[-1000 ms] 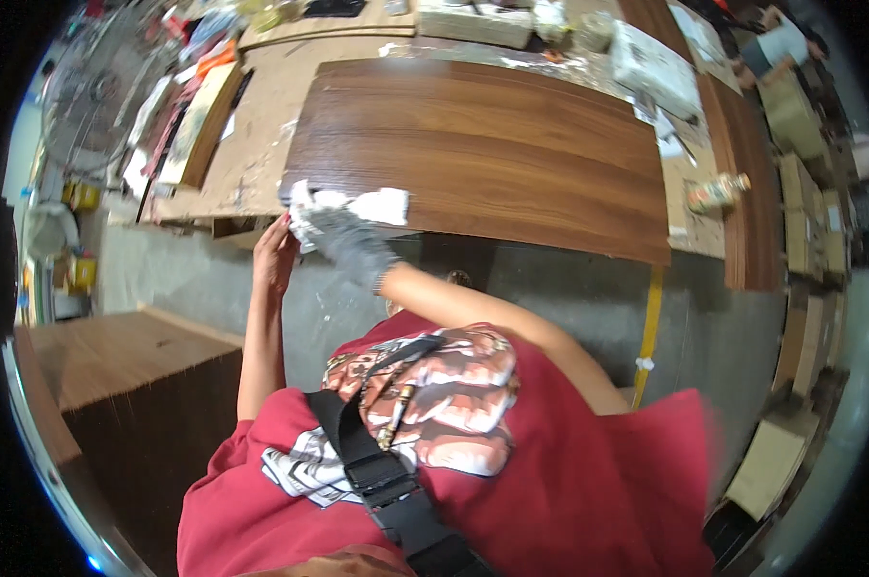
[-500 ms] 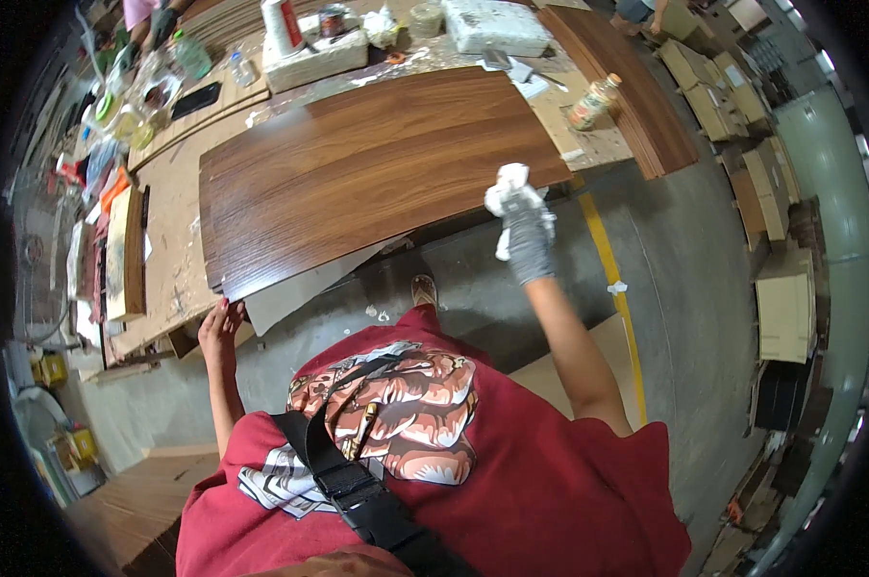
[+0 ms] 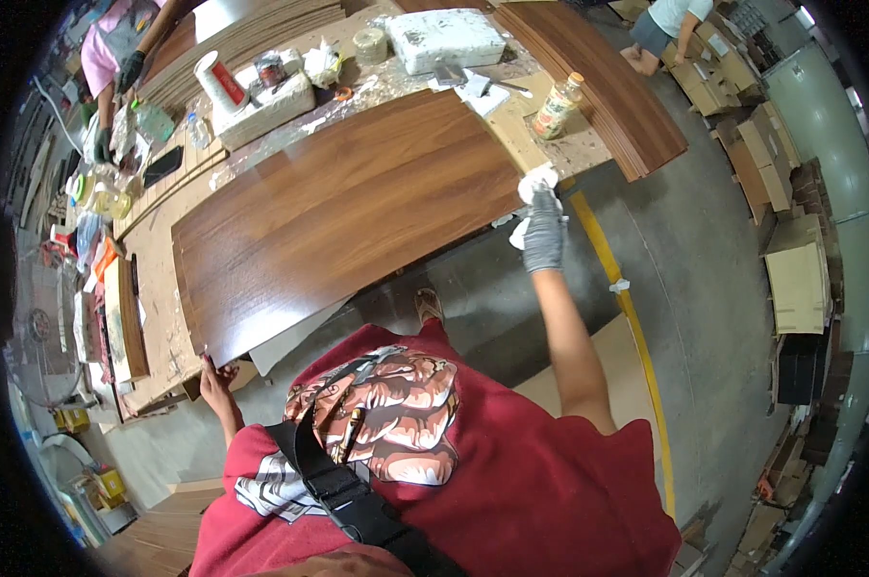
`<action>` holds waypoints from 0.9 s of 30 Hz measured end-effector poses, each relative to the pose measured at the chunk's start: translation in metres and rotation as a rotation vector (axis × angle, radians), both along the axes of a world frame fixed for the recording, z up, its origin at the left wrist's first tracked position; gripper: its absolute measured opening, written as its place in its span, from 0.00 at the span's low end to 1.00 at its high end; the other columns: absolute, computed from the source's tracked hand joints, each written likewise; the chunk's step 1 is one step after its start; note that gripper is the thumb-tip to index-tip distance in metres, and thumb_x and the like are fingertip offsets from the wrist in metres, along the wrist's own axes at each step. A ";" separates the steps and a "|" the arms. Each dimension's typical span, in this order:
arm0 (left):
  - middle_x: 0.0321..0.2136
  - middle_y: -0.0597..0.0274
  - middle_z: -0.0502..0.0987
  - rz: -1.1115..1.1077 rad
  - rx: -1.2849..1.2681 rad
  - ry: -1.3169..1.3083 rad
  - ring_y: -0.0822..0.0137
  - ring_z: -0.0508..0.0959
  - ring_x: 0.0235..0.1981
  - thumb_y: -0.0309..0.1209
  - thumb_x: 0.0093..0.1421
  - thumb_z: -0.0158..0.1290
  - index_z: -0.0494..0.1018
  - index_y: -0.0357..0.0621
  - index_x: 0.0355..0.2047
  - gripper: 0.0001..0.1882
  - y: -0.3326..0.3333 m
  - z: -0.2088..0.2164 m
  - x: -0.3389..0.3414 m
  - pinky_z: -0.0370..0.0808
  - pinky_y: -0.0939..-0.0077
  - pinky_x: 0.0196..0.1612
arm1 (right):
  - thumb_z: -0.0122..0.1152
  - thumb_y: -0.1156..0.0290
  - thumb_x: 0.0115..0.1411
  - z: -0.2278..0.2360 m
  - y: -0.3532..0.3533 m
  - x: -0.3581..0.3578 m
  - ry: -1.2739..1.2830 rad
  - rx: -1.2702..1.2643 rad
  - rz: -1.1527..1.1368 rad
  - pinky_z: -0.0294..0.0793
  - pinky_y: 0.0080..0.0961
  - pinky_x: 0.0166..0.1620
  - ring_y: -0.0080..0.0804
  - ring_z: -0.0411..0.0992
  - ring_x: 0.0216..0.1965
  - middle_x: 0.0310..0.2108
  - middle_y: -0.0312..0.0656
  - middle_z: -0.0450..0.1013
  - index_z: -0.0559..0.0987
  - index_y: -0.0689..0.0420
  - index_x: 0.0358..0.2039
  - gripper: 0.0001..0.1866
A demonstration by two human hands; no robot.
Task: The person wipes a wood panel with a white cloth, turning the panel over to clean both sides and the edges.
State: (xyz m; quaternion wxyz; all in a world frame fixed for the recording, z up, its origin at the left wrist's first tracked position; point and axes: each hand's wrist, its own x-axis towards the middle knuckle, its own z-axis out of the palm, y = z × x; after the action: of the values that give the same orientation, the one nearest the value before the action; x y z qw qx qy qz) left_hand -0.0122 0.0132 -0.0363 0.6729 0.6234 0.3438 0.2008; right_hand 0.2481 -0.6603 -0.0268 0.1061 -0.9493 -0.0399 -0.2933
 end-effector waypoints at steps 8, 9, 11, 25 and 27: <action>0.20 0.67 0.68 0.389 0.017 -0.042 0.73 0.68 0.19 0.48 0.72 0.42 0.73 0.37 0.43 0.24 -0.007 -0.031 -0.012 0.73 0.73 0.24 | 0.45 0.77 0.65 0.115 -0.069 0.110 -0.201 0.791 0.185 0.58 0.36 0.66 0.44 0.64 0.62 0.60 0.53 0.68 0.70 0.61 0.60 0.22; 0.20 0.67 0.68 0.375 0.021 -0.041 0.73 0.68 0.19 0.48 0.72 0.42 0.73 0.37 0.43 0.24 -0.013 -0.028 0.000 0.73 0.73 0.24 | 0.45 0.77 0.64 0.139 -0.079 0.130 -0.254 0.597 0.105 0.57 0.36 0.67 0.46 0.62 0.64 0.62 0.54 0.66 0.70 0.61 0.60 0.23; 0.20 0.66 0.68 0.496 0.056 -0.059 0.72 0.67 0.19 0.50 0.71 0.43 0.71 0.39 0.36 0.23 -0.036 -0.021 0.018 0.72 0.73 0.24 | 0.44 0.77 0.64 0.161 -0.103 0.176 -0.318 0.336 0.037 0.56 0.35 0.67 0.49 0.59 0.66 0.63 0.54 0.63 0.71 0.61 0.59 0.22; 0.18 0.62 0.65 0.697 -0.006 -0.127 0.67 0.66 0.18 0.48 0.71 0.43 0.63 0.40 0.27 0.24 -0.048 -0.025 0.000 0.69 0.72 0.24 | 0.66 0.66 0.54 0.119 -0.122 0.289 0.238 -0.100 -0.039 0.68 0.45 0.56 0.54 0.66 0.54 0.48 0.54 0.69 0.73 0.51 0.55 0.26; 0.18 0.62 0.65 0.739 0.002 -0.115 0.67 0.66 0.18 0.48 0.71 0.42 0.63 0.40 0.27 0.24 -0.039 -0.020 0.001 0.69 0.72 0.24 | 0.65 0.65 0.55 0.117 -0.119 0.285 0.261 -0.052 -0.045 0.69 0.45 0.55 0.54 0.68 0.52 0.47 0.54 0.69 0.73 0.51 0.54 0.25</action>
State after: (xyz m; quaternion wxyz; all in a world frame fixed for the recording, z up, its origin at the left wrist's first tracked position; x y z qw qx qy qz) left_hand -0.0116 -0.0261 -0.0568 0.5728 0.4456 0.5069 0.4651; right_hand 0.5331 -0.7795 0.0903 0.0790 -0.9825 -0.0123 -0.1682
